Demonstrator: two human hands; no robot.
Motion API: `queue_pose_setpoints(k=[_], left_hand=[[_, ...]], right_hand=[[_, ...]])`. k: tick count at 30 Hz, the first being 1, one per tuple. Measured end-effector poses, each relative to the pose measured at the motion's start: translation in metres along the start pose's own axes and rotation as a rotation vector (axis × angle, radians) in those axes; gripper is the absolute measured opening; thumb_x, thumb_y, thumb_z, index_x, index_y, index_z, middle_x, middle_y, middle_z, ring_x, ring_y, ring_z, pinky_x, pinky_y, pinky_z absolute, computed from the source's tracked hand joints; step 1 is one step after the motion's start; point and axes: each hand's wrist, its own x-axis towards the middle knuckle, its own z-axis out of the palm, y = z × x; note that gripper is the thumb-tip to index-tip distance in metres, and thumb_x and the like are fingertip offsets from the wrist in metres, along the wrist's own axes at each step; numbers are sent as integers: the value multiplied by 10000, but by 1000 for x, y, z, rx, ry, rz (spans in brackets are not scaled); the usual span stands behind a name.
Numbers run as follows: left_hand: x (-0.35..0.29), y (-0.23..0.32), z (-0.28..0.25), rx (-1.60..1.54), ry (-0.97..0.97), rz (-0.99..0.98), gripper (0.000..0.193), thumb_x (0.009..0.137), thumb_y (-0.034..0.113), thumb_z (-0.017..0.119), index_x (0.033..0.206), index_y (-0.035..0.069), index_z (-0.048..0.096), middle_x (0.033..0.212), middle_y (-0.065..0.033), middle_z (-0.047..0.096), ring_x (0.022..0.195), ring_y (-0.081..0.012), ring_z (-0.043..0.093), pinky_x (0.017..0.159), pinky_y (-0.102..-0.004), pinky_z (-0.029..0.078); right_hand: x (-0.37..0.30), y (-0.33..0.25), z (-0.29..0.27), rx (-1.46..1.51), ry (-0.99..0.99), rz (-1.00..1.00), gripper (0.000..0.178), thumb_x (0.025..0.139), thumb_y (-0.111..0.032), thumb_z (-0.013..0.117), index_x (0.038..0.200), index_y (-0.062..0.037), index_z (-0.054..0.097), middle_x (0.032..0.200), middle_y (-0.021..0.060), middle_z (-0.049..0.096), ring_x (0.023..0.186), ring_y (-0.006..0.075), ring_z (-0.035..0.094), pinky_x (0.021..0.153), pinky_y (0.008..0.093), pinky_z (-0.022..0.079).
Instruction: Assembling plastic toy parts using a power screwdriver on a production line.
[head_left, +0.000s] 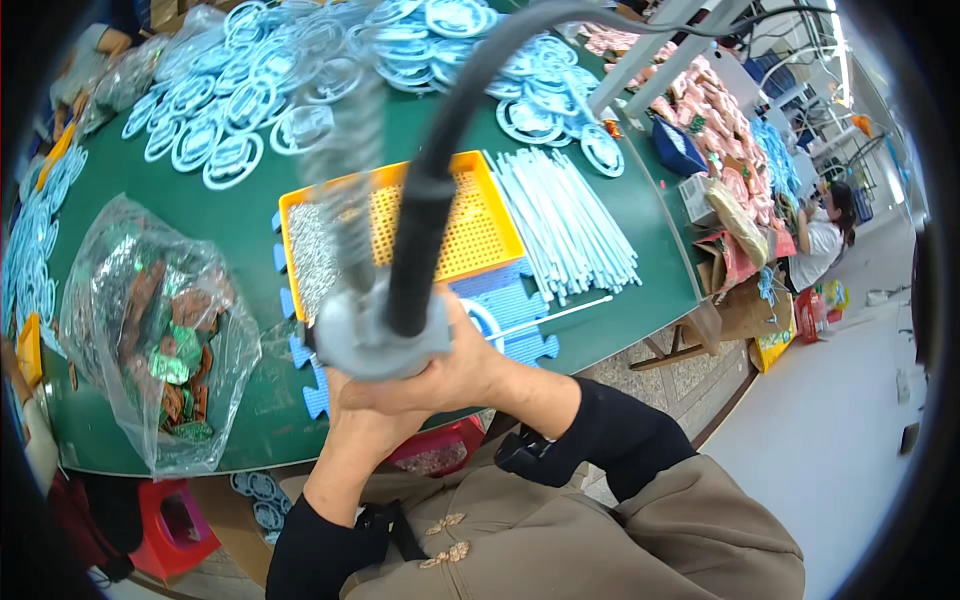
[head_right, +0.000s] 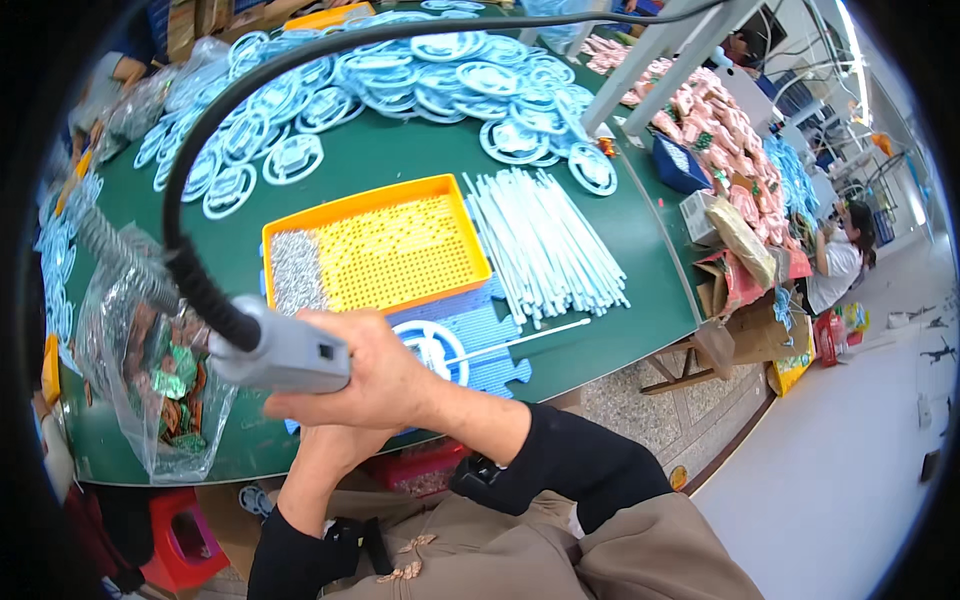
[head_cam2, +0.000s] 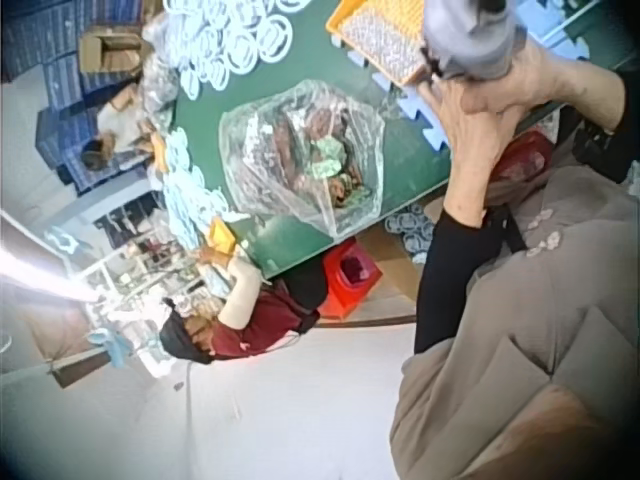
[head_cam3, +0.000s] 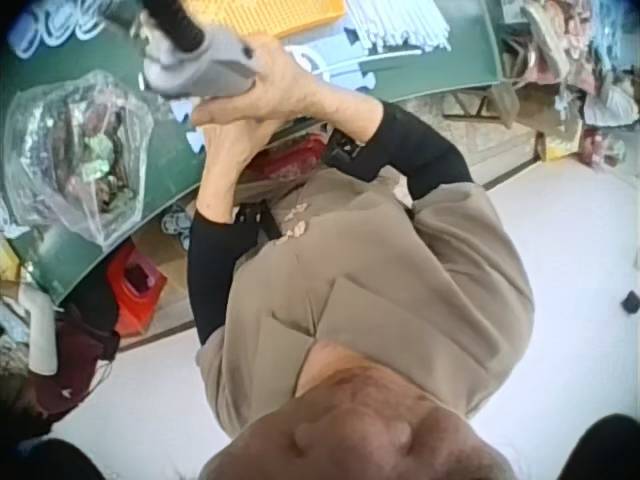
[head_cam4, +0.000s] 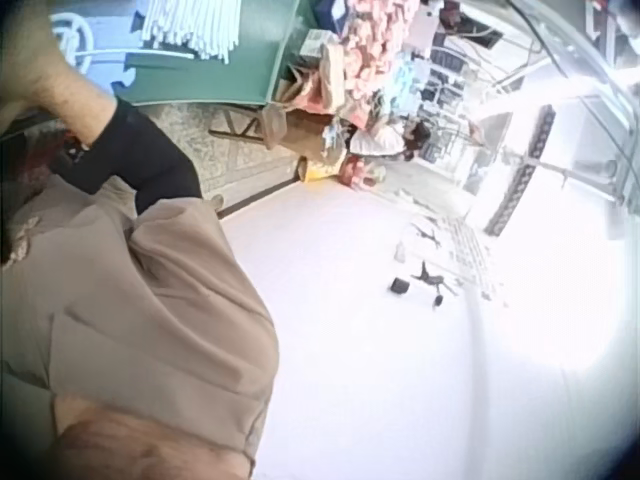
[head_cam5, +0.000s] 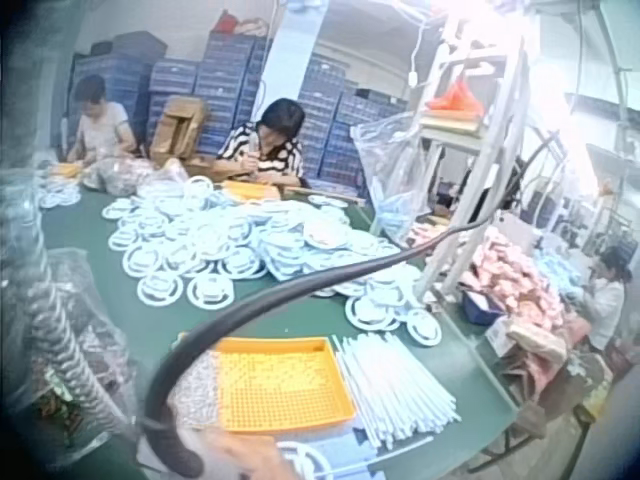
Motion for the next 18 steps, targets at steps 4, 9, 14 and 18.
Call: queue_pose_setpoints(k=[4, 9, 14, 18], left_hand=[[2, 3, 2, -65, -6, -61, 443, 727, 288, 793, 1119, 119, 675, 1128, -79, 676, 1101, -329, 600, 921, -499, 423], [5, 4, 0, -138, 4, -117, 447, 724, 336, 787, 1113, 142, 685, 1116, -67, 687, 1122, -311, 603, 942, -502, 410], [6, 6, -10, 232, -64, -35, 499, 705, 394, 802, 1122, 146, 686, 1188, -60, 656, 1192, -302, 542, 997, -528, 332], [-1, 0, -3, 90, -85, -138, 641, 640, 468, 837, 1165, 136, 676, 1359, -70, 518, 1255, -327, 425, 1021, -553, 260]], right_hand=[[2, 5, -3, 0, -23, -44, 401, 732, -181, 862, 1035, -17, 658, 858, 65, 692, 774, 127, 646, 720, 289, 521], [5, 6, -8, 22, -58, -20, 452, 731, -199, 865, 1093, -20, 661, 878, 70, 702, 785, 130, 653, 731, 288, 522], [2, 5, -15, -63, -23, -26, 472, 709, -187, 872, 1107, -32, 670, 910, 66, 724, 815, 122, 675, 761, 289, 533], [-3, 2, -18, -29, -48, 119, 468, 709, -164, 867, 1103, -28, 655, 963, 56, 708, 886, 118, 659, 813, 297, 523]])
